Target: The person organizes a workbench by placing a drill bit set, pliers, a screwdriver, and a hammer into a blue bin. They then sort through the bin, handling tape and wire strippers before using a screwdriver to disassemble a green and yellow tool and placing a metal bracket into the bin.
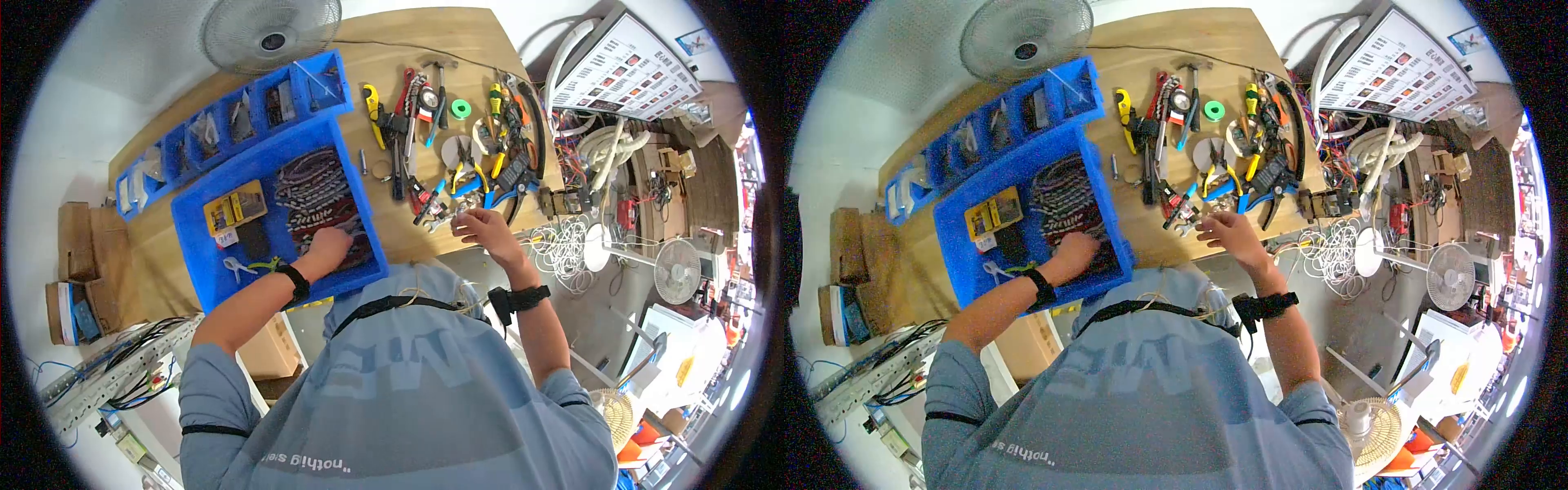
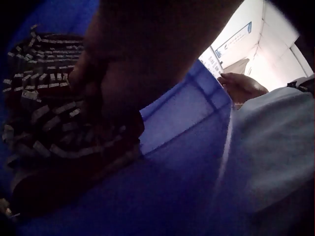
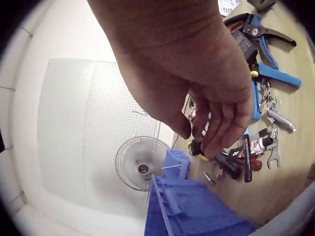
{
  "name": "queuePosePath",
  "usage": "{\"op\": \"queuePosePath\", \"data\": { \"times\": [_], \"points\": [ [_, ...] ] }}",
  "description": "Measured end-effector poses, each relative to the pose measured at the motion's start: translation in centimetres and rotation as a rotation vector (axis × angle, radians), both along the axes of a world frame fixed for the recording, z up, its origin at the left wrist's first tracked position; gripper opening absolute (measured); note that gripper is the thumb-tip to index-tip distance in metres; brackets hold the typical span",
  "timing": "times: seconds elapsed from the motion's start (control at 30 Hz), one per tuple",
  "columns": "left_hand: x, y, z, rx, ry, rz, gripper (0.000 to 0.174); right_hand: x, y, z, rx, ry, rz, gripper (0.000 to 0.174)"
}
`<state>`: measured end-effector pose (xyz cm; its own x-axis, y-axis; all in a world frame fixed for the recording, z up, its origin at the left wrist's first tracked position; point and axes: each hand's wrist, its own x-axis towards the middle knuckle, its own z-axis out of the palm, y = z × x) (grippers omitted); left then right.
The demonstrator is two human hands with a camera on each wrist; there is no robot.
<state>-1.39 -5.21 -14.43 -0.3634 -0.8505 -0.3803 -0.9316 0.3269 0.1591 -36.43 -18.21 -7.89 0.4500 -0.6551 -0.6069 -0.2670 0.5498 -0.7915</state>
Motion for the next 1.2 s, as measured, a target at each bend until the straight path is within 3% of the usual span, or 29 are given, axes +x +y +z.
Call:
{"op": "queuePosePath", "data": {
  "times": [0.27,0.33,0.4,0.47,0.53,0.6,0.63,0.67,0.73,0.87,1.07,1.2],
  "points": [
    [1.9,-0.9,0.5,0.062,0.008,0.082,0.012,0.2,-1.7,-1.3,-0.03,0.079,0.058,0.034],
    [1.6,-1.5,3.1,0.105,0.024,0.069,0.014,-0.4,-2.8,-2.5,-0.057,0.061,0.04,0.032],
    [0.8,-2.4,8.7,0.174,0.081,0.241,0.021,-1.0,-4.2,-4.8,-0.051,0.04,0.015,0.03],
    [0.5,-2.5,10.7,0.154,0.136,0.315,0.024,-1.0,-5.4,-5.3,-0.134,0.24,0.073,0.027],
    [-0.1,-1.9,12.1,0.007,0.294,0.493,0.02,-1.9,-7.1,-8.3,-0.182,0.255,0.078,0.029],
    [-1.9,-1.8,14.4,-0.023,0.41,0.593,0.02,-2.9,-8.9,-10.8,-0.722,0.476,0.192,0.034],
    [-2.9,-1.7,15.0,-0.056,0.539,0.688,0.019,-3.0,-9.7,-10.2,-0.638,0.477,0.172,0.039],
    [-3.8,-1.3,14.9,-0.052,0.533,0.698,0.019,-3.1,-10.3,-10.7,-0.632,0.471,0.181,0.039],
    [-5.7,-0.8,14.8,-0.121,0.659,0.769,0.018,-3.3,-11.6,-11.1,-0.885,0.7,0.225,0.03],
    [-8.9,0.0,14.5,-0.063,0.664,0.88,0.019,-3.3,-13.2,-12.0,-0.875,0.654,0.327,0.028],
    [-11.6,1.3,13.3,-0.131,0.66,0.905,0.02,-2.6,-15.2,-12.5,-0.801,0.788,0.487,0.031],
    [-12.1,1.9,12.2,-0.2,0.673,0.876,0.02,-2.8,-16.0,-12.1,-0.832,0.71,0.446,0.033]
  ]
}}
